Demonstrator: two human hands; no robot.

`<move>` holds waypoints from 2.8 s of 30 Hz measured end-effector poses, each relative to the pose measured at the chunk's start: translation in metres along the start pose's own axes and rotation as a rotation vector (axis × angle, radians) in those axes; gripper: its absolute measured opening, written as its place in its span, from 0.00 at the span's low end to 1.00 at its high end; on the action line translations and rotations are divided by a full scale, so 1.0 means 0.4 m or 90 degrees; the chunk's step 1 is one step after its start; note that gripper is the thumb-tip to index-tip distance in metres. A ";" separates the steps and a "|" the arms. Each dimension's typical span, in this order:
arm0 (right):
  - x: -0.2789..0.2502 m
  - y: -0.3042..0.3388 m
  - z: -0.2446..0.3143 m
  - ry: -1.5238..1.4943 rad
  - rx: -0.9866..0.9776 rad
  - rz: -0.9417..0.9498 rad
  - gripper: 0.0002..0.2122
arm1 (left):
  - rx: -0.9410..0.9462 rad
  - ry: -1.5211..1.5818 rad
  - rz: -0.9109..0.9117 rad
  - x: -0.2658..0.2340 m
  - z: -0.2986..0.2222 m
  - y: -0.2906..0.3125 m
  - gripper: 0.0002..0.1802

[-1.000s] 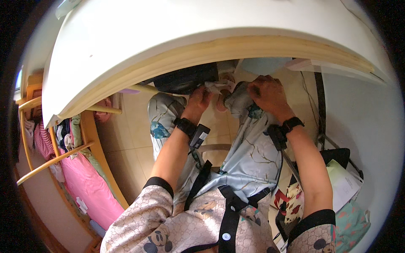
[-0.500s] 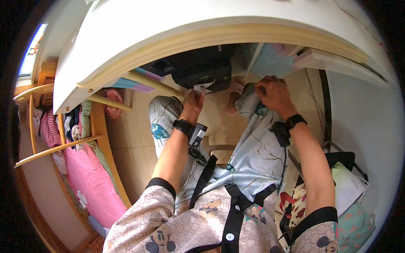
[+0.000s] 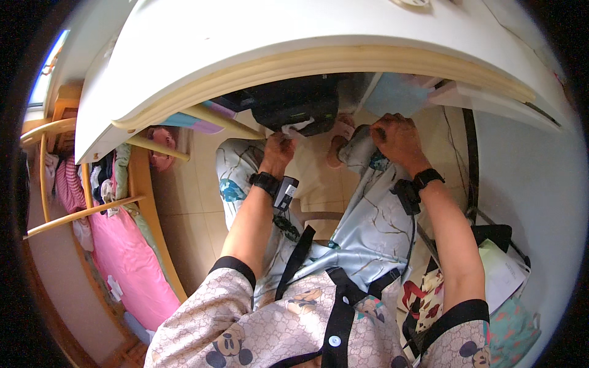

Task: The person wipes the exterior of a computer tower with a cloth and then uses a wet wipe to clean the edge of a white desk.

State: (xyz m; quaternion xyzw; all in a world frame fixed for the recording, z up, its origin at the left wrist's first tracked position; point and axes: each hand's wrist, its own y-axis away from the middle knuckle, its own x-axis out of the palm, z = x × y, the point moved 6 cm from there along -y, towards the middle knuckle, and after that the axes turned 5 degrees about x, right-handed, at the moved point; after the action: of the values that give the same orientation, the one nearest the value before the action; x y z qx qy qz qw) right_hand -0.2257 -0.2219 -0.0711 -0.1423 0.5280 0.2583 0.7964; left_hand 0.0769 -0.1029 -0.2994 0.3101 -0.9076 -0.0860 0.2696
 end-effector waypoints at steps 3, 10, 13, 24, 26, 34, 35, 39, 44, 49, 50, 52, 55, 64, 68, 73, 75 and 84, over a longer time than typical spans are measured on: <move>0.016 0.033 -0.078 0.030 0.049 0.025 0.08 | -0.093 0.015 0.053 0.143 0.043 0.039 0.05; 0.014 0.040 -0.079 0.035 0.040 0.014 0.09 | -0.520 0.113 0.020 0.312 0.099 0.184 0.04; 0.013 0.040 -0.082 0.031 0.055 0.013 0.08 | -0.463 0.180 -0.030 0.340 0.102 0.173 0.09; 0.001 0.036 -0.080 -0.015 0.039 -0.019 0.07 | 0.185 -0.746 0.381 0.452 0.017 0.151 0.11; -0.003 0.034 -0.081 -0.018 0.027 -0.036 0.07 | 0.030 -0.720 0.314 0.438 0.013 0.149 0.15; -0.009 0.027 -0.045 -0.014 -0.003 -0.079 0.05 | 0.402 -0.751 0.157 0.408 -0.057 0.152 0.17; -0.007 0.035 -0.059 -0.015 0.005 -0.083 0.05 | 0.403 -0.752 0.166 0.416 -0.062 0.158 0.17; 0.005 0.050 -0.087 -0.011 0.029 -0.054 0.06 | 0.247 -0.848 0.187 0.349 -0.075 0.124 0.22; 0.013 0.050 -0.086 -0.019 0.066 -0.034 0.06 | 0.195 -1.076 0.048 0.218 -0.113 0.118 0.19; 0.023 0.048 -0.100 -0.022 0.065 -0.018 0.07 | 0.111 -0.024 -0.244 0.176 -0.058 0.152 0.09; 0.019 0.048 -0.094 -0.021 0.067 -0.017 0.07 | 0.139 -0.045 -0.231 0.185 -0.062 0.167 0.09; 0.011 0.045 -0.080 -0.029 0.057 -0.014 0.07 | 0.164 -0.067 -0.219 0.202 -0.063 0.183 0.09; 0.011 0.044 -0.084 -0.018 0.059 -0.017 0.07 | 0.163 -0.185 -0.136 0.233 -0.050 0.188 0.13; 0.012 0.019 -0.052 -0.022 0.031 -0.017 0.08 | 0.248 -0.353 -0.101 0.295 0.052 0.151 0.15; 0.022 0.023 -0.067 0.004 0.040 -0.012 0.08 | 0.175 -0.413 -0.047 0.384 0.098 0.156 0.14; 0.013 0.045 -0.105 0.032 0.082 -0.002 0.08 | 0.099 -0.339 -0.001 0.430 0.095 0.164 0.13; 0.009 0.038 -0.091 0.041 0.072 0.011 0.08 | 0.097 -0.339 0.029 0.412 0.108 0.141 0.12; 0.027 0.010 -0.037 0.061 0.025 0.024 0.07 | 0.246 -0.683 0.206 0.369 0.196 0.172 0.13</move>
State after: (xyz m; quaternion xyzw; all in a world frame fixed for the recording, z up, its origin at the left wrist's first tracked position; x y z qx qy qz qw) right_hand -0.2360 -0.2233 -0.0869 -0.1289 0.5729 0.2561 0.7678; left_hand -0.0991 -0.1392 -0.2787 0.1242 -0.9522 -0.0216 -0.2783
